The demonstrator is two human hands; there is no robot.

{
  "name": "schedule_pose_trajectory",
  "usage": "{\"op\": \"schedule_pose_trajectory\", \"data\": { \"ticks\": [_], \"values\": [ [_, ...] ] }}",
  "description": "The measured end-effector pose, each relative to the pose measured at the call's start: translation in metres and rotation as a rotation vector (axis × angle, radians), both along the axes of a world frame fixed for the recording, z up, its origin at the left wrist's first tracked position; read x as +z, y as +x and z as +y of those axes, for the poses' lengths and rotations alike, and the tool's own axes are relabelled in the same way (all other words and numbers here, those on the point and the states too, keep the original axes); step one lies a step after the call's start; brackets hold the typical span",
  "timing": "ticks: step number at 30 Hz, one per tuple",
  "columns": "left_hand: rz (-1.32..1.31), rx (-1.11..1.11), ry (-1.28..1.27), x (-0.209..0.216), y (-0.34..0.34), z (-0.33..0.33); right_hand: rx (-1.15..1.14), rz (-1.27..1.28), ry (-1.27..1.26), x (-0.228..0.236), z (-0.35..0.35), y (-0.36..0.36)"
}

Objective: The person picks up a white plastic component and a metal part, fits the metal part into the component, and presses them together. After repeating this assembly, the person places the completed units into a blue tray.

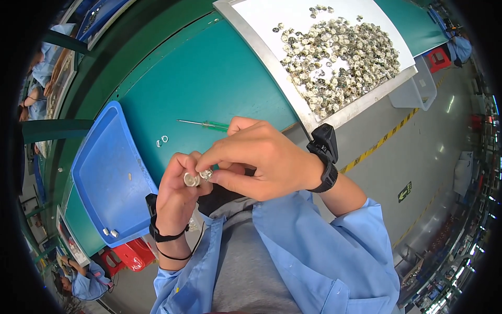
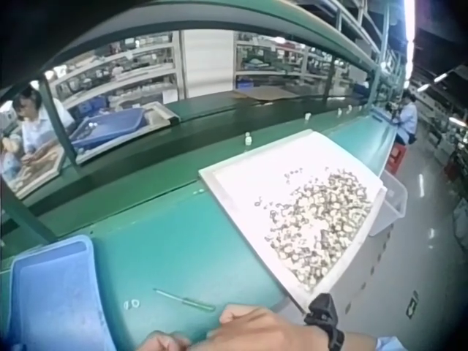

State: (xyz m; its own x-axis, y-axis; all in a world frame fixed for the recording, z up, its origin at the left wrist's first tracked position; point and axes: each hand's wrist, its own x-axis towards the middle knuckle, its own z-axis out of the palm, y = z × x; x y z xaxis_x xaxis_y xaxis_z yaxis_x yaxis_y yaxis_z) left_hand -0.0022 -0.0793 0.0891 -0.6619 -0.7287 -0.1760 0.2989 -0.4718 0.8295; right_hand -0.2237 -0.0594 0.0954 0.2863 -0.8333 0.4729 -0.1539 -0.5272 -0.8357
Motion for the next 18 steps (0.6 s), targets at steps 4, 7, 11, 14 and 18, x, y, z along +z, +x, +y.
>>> {"op": "schedule_pose_trajectory", "data": {
  "ticks": [4,7,11,14,18],
  "values": [
    [-0.092,-0.062,-0.136,0.005,0.002,-0.003,-0.009,-0.068,0.004,-0.006,-0.002,-0.002],
    [-0.123,0.030,-0.192,0.003,0.006,-0.001,-0.008,-0.104,0.014,-0.007,-0.002,-0.004],
    [0.054,0.104,-0.106,0.001,-0.003,0.004,0.010,-0.141,0.011,-0.006,-0.002,-0.001],
    [0.093,0.100,-0.060,0.001,-0.007,0.007,0.014,-0.171,-0.002,-0.004,-0.003,0.004],
    [0.135,0.094,-0.035,-0.001,-0.009,0.009,0.003,-0.113,-0.030,-0.002,-0.004,0.007]
  ]
}}
